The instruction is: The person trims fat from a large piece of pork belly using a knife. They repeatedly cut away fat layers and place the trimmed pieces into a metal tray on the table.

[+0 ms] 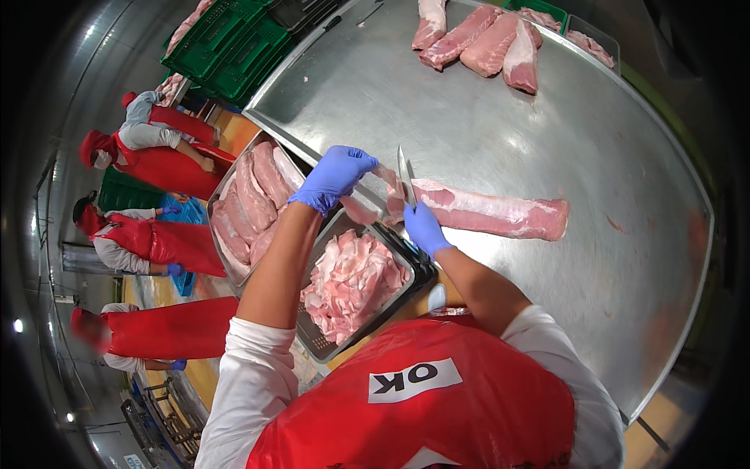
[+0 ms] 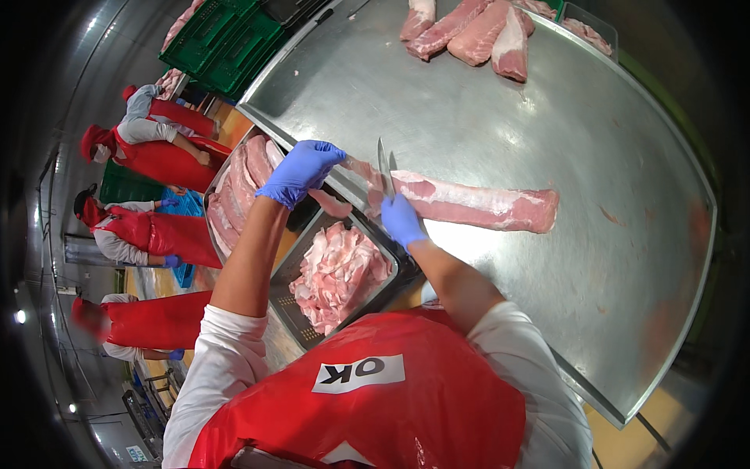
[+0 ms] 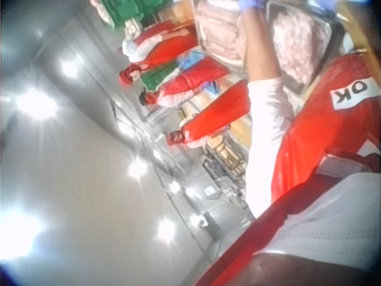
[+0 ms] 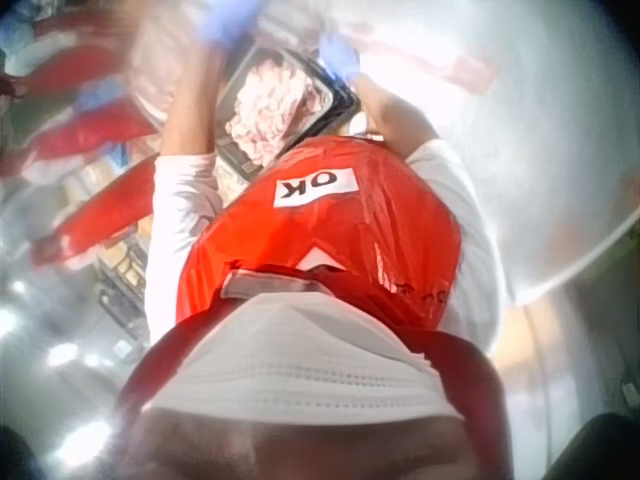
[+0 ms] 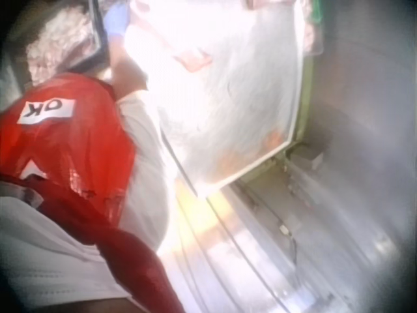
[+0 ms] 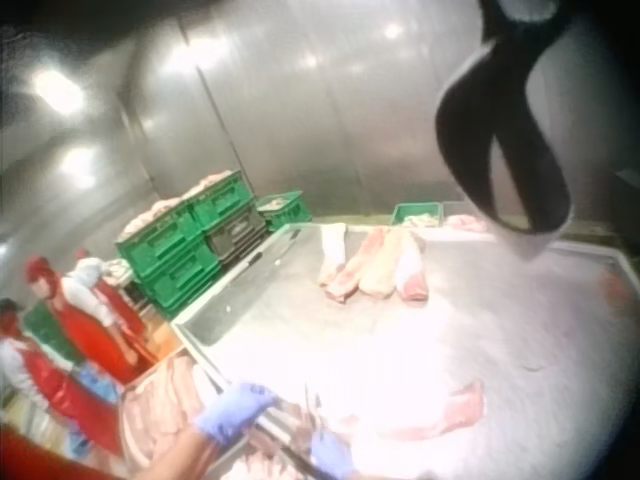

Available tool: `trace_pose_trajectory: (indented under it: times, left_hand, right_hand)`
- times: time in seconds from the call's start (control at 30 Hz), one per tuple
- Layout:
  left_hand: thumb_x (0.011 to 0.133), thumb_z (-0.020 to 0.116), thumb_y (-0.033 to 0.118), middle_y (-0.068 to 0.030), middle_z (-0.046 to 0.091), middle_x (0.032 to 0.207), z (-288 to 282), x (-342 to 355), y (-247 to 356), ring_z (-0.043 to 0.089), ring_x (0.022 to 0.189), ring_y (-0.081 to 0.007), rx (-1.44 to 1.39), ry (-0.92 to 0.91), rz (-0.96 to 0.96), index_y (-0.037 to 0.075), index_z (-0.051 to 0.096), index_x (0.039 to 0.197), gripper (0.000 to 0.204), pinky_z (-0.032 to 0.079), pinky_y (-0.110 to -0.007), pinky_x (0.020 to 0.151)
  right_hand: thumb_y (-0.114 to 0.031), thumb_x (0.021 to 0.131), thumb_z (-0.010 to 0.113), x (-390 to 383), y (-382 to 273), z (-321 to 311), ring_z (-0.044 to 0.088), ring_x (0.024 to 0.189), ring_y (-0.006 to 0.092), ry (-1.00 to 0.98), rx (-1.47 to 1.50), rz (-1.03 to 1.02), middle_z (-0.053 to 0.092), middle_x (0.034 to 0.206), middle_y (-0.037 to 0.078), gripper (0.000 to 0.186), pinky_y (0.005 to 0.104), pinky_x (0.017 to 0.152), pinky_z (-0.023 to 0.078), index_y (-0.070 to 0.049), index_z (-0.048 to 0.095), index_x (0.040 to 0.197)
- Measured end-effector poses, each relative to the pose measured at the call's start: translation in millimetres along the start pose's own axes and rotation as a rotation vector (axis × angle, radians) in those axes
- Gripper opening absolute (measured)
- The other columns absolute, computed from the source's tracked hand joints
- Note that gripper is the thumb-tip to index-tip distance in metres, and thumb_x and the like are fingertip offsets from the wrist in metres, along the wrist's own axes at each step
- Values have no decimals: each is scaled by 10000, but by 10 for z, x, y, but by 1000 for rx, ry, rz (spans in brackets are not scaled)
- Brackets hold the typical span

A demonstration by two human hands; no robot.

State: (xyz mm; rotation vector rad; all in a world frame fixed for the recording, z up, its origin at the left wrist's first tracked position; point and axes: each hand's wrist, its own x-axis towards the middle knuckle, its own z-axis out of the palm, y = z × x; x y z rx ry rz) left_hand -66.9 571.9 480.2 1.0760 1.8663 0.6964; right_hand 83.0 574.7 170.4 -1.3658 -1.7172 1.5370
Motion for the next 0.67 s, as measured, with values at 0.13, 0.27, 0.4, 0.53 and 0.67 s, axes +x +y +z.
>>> trace_pose_trajectory:
  times: [0.13,0.27,0.4,0.53,0.67]
  left_hand:
    - [959,754,193,40,490,614,-188,116,-127,395,493,-86,-203,74,-39,37,746,843,194,298,-289,467]
    - [943,757,188,33,490,618,-315,209,-311,377,483,-97,-292,109,-67,72,698,779,210,296,-298,459]
    - [985,732,194,53,514,642,-311,-107,-181,424,531,-57,-44,29,-65,49,728,845,201,305,-270,475]
    - [986,742,255,27,590,692,-377,-301,-732,498,567,-65,13,-29,-141,24,781,906,247,400,-259,505]
    - [932,768,453,-168,835,982,-182,-80,-1714,793,913,-360,621,279,-68,47,831,1025,421,594,-422,901]
  right_hand:
    - [-379,1113,490,190,-220,82,734,747,378,63,-115,-69,706,847,254,439,510,693,576,47,580,1168]
    - [-371,1108,504,-519,121,54,734,838,407,-7,-230,-146,704,892,274,428,543,783,564,42,597,1172]
    - [-357,1102,520,-903,369,-253,692,922,465,-148,-148,-55,706,982,301,407,555,838,540,28,619,1185]
    - [-334,1116,559,-951,351,-793,640,718,200,-105,38,26,672,833,119,350,382,660,515,2,657,1109]
    - [-356,1117,573,-728,292,-1232,605,639,146,-99,50,80,658,803,83,309,345,599,515,-60,664,1115]
